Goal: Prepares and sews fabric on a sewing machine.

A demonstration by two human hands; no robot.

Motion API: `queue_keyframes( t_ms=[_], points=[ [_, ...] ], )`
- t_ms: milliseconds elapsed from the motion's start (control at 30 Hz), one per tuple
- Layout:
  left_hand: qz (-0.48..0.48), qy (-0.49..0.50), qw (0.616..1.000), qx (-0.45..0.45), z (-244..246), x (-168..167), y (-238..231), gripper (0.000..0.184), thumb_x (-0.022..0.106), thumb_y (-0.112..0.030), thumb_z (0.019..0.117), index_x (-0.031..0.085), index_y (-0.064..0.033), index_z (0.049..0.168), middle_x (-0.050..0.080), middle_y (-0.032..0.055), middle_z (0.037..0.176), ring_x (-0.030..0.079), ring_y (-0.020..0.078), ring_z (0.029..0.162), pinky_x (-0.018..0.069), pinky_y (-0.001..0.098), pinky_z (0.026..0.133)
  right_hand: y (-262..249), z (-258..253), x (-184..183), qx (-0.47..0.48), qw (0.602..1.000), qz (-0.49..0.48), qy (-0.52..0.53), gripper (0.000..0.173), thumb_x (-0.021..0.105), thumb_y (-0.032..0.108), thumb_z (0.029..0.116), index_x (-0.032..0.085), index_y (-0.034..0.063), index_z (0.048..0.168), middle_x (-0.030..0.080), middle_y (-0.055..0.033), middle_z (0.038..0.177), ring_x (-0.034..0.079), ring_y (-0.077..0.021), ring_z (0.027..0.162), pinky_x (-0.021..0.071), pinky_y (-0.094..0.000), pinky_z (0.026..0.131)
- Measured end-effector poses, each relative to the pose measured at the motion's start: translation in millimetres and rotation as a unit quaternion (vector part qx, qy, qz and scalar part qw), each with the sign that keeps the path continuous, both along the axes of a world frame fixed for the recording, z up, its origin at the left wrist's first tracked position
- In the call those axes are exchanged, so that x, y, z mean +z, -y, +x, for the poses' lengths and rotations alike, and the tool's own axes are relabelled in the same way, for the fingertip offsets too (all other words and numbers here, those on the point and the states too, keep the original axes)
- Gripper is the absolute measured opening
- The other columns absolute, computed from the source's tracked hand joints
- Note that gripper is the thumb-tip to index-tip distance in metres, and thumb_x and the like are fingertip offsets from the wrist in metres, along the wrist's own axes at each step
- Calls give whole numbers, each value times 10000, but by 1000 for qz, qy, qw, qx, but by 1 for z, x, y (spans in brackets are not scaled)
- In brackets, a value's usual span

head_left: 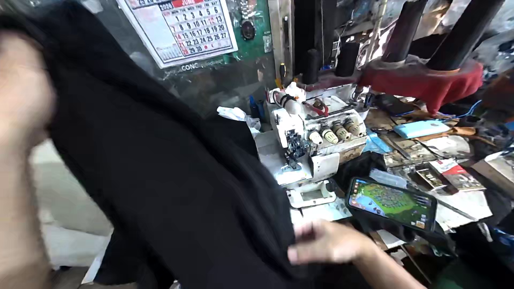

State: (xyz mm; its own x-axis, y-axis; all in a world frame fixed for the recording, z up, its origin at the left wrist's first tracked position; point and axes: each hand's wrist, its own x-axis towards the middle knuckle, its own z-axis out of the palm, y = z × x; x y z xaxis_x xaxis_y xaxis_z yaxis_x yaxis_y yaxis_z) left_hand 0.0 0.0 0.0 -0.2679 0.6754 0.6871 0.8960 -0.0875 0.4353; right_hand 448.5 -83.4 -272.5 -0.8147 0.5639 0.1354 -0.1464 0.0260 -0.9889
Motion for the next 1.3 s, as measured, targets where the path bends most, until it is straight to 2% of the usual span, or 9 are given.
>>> queue_keyframes(
  t_ms=[67, 167, 300, 400, 500, 633, 833, 967, 1300],
  points=[
    [-42, -19, 999, 7, -1, -47, -20, 442, 463, -357, 1069, 610, -8, 1298, 630, 287, 1246, 619, 415, 1161, 452, 686, 972, 19, 3, -37, 34, 999, -17, 15, 136, 661, 160, 1001, 696, 29, 999, 697, -61, 805, 674, -152, 694, 591, -341, 640],
    [-160, 23, 986, 41, -8, -147, -33, 401, 519, -284, 1072, 636, 32, 1289, 605, 386, 1227, 565, 590, 1171, 387, 807, 949, 40, 0, -84, -41, 998, -44, 31, 170, 645, 188, 1024, 701, 36, 1077, 711, -68, 999, 685, -171, 918, 589, -376, 845],
    [-289, 66, 954, 35, -36, -272, -39, 392, 656, -214, 994, 644, 3, 1319, 628, 327, 1272, 582, 547, 1194, 420, 784, 969, 46, -16, -100, -132, 986, -89, 43, 177, 528, 234, 1077, 619, 81, 1078, 624, -27, 899, 602, -117, 816, 516, -316, 746],
    [-244, 2, 970, 0, -4, -265, -21, 433, 706, -218, 952, 631, -69, 1351, 582, 290, 1338, 539, 534, 1242, 402, 792, 966, 54, -23, -93, -161, 980, -98, 64, 217, 559, 286, 1068, 605, 90, 1151, 618, -27, 833, 581, -125, 712, 498, -315, 652],
    [-245, -106, 954, -140, 45, -255, 5, 297, 678, -255, 984, 707, -159, 1264, 614, 148, 1332, 577, 378, 1247, 473, 681, 998, 63, -28, -94, -123, 982, -36, 140, 444, 756, 337, 944, 606, 93, 1283, 740, -48, 1054, 723, -158, 938, 621, -408, 857],
    [-293, -195, 913, -205, 58, -279, 12, 105, 687, -319, 963, 767, -283, 1019, 642, -11, 1308, 589, 249, 1236, 456, 618, 1012, 64, -22, -89, -64, 979, 25, 193, 315, 732, 398, 948, 716, 85, 978, 723, -45, 862, 704, -156, 810, 590, -447, 750],
    [-243, -157, 933, -214, 61, -258, 14, 152, 638, -239, 1009, 733, -172, 1108, 682, 28, 1235, 633, 250, 1186, 514, 588, 984, 46, -40, -106, -190, 949, 115, 223, 377, 680, 494, 952, 767, 131, 1005, 719, -61, 1143, 631, -192, 1171, 511, -470, 1041],
    [-291, -200, 902, -246, 74, -269, 22, 112, 709, -246, 965, 764, -207, 1055, 671, 23, 1247, 617, 274, 1186, 507, 592, 972, 49, -51, -116, -94, 985, 76, 125, 331, 689, 421, 982, 731, 99, 1048, 741, -14, 1010, 705, -105, 968, 598, -381, 889],
    [-262, -183, 885, -338, 116, -253, 43, 197, 676, -306, 972, 753, -219, 1131, 686, -34, 1200, 623, 161, 1184, 537, 450, 1018, 63, -29, -110, -75, 991, 39, 106, 261, 644, 335, 1024, 695, 102, 1132, 724, -16, 1029, 699, -111, 944, 603, -366, 859]
  ],
)
